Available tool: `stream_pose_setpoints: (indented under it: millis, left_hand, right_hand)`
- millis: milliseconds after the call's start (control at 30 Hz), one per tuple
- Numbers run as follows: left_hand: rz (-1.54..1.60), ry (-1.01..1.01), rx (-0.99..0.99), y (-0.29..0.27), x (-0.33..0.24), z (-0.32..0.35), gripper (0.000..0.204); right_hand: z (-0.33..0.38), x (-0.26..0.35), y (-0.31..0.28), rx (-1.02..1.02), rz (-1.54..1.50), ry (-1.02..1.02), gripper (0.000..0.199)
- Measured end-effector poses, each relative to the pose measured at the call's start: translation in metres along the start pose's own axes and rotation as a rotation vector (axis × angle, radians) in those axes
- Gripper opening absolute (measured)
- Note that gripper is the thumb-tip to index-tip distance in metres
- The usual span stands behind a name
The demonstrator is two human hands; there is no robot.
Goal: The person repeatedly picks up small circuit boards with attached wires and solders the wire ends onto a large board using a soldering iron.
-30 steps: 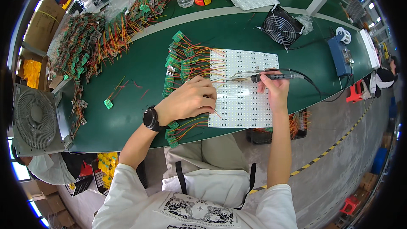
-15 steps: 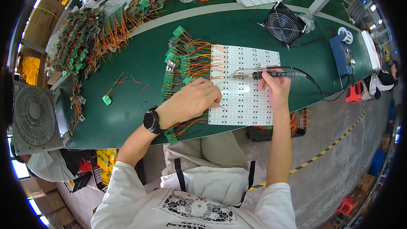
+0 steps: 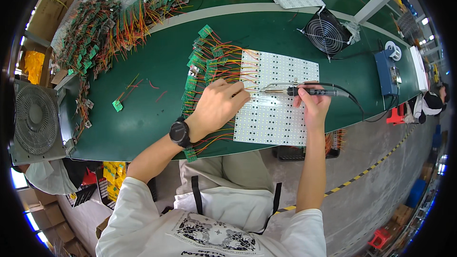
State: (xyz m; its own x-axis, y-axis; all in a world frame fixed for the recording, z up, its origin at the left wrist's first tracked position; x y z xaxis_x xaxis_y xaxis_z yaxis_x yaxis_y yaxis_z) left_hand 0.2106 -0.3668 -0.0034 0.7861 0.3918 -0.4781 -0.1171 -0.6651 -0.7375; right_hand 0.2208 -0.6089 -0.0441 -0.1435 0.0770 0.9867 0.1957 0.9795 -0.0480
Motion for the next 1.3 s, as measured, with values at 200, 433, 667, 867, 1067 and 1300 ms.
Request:
stream_pose_setpoints:
  millis: [200, 433, 667, 867, 1067, 1300]
  left_hand:
    - [-0.016, 0.002, -0.007, 0.001, 0.0023, -0.0003, 0.009]
    - [-0.075, 0.003, 0.032, 0.0063, 0.0002, -0.0028, 0.009]
    - [-0.074, 0.021, -0.002, 0.0052, 0.0009, 0.0005, 0.008]
    - [-0.071, 0.006, 0.018, 0.0066, 0.0021, 0.0003, 0.009]
    - [-0.069, 0.011, 0.002, 0.0049, 0.0021, 0.0001, 0.01]
    - [-0.078, 0.01, -0.011, 0.0062, 0.0024, 0.0005, 0.009]
  right_hand:
    - [-0.0024, 0.0004, 0.0034, 0.016, -0.005, 0.023, 0.018]
    - [-0.0017, -0.0026, 0.0008, 0.047, 0.001, 0.03, 0.017]
    - [-0.0011, -0.0019, 0.0054, 0.074, 0.015, 0.037, 0.016]
    - [-0.0013, -0.0012, 0.0061, 0.08, 0.029, 0.028, 0.016]
    - [-0.0012, 0.0009, 0.0067, 0.08, 0.04, 0.032, 0.017]
    - [-0.0012, -0.0012, 0.0063, 0.082, 0.033, 0.043, 0.017]
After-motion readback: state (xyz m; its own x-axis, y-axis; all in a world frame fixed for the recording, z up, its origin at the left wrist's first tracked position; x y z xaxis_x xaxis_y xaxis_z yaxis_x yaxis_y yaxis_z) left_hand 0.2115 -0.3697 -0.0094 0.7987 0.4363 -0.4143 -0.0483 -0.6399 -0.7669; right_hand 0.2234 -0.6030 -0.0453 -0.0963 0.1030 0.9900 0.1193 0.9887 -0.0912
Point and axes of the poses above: each hand's wrist, its own z-axis away from the middle knuckle, its own y-axis out of the palm, x = y × z, the point moved 8 cm from there along -z, towards the middle knuckle, and after that the axes turned 13 degrees about z, right-handed, at the moved point
